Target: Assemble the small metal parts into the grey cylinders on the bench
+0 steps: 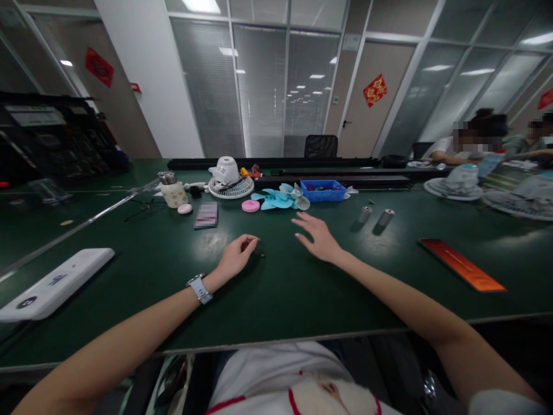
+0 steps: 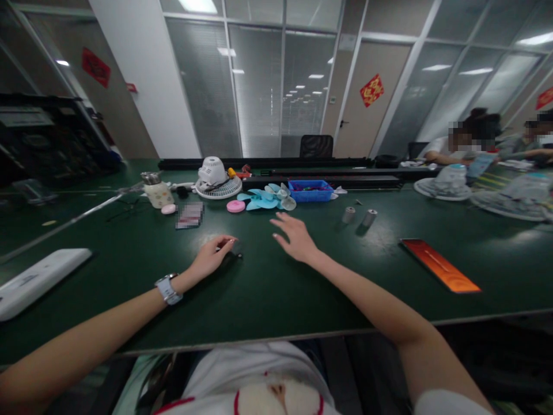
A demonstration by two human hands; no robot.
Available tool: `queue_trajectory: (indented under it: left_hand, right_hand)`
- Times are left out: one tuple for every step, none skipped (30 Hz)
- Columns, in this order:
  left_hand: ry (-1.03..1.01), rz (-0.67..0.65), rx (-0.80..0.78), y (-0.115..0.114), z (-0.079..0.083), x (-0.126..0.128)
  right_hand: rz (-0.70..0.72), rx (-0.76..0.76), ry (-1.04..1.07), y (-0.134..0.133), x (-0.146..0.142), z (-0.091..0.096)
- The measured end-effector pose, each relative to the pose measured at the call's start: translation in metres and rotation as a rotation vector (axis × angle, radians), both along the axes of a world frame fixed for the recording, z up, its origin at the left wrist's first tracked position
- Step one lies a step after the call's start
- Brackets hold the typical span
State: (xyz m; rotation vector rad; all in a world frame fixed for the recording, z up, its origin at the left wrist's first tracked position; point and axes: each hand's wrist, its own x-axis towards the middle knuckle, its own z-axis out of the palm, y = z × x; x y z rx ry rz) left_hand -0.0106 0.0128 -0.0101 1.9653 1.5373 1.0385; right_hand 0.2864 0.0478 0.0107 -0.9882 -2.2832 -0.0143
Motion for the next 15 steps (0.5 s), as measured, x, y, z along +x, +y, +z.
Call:
queue_trajectory:
  left_hand:
    - [-0.004,-0.008,0.002,0.0,-0.001,0.0]
    - [-0.007,-0.016,0.005,0.0,-0.001,0.0]
    - [-0.012,-0.025,0.008,0.0,-0.002,0.0]
    - [-0.017,-0.032,0.01,0.0,-0.002,0.0]
    - [-0.021,-0.035,0.012,0.0,-0.002,0.001]
    - [-0.022,-0.034,0.014,-0.001,-0.001,0.001]
    - [-0.019,-0.033,0.016,-0.001,-0.001,0.002]
    - [-0.015,-0.031,0.017,-0.002,0.0,0.002]
    - [-0.011,-0.029,0.017,-0.003,0.001,0.003]
    - [-0.007,-0.026,0.017,-0.003,0.002,0.003]
    - [-0.007,-0.025,0.015,-0.003,0.003,0.003]
    - [-0.009,-0.026,0.013,-0.004,0.003,0.003]
    - [-0.012,-0.029,0.01,-0.003,0.003,0.003]
    - [-0.016,-0.033,0.006,-0.003,0.003,0.003]
    - [-0.02,-0.036,0.004,-0.003,0.002,0.003]
  right_hand:
    - [0.146,-0.045,-0.046,-0.014,-0.019,-0.002]
    - [0.256,-0.084,-0.079,-0.025,-0.035,-0.005]
    - [0.338,-0.115,-0.102,-0.034,-0.047,-0.008]
    - [0.39,-0.14,-0.118,-0.04,-0.055,-0.012]
    - [0.417,-0.163,-0.133,-0.043,-0.06,-0.015]
    - [0.428,-0.185,-0.147,-0.044,-0.062,-0.017]
    - [0.429,-0.206,-0.163,-0.044,-0.062,-0.019]
    - [0.422,-0.225,-0.174,-0.042,-0.061,-0.019]
    - [0.41,-0.236,-0.174,-0.041,-0.059,-0.019]
    - [0.395,-0.239,-0.161,-0.039,-0.057,-0.019]
    - [0.38,-0.231,-0.138,-0.038,-0.056,-0.018]
    - [0.366,-0.214,-0.114,-0.038,-0.055,-0.016]
    - [0.358,-0.191,-0.091,-0.038,-0.055,-0.015]
    - [0.361,-0.17,-0.075,-0.037,-0.055,-0.015]
    - [0.378,-0.156,-0.067,-0.037,-0.057,-0.014]
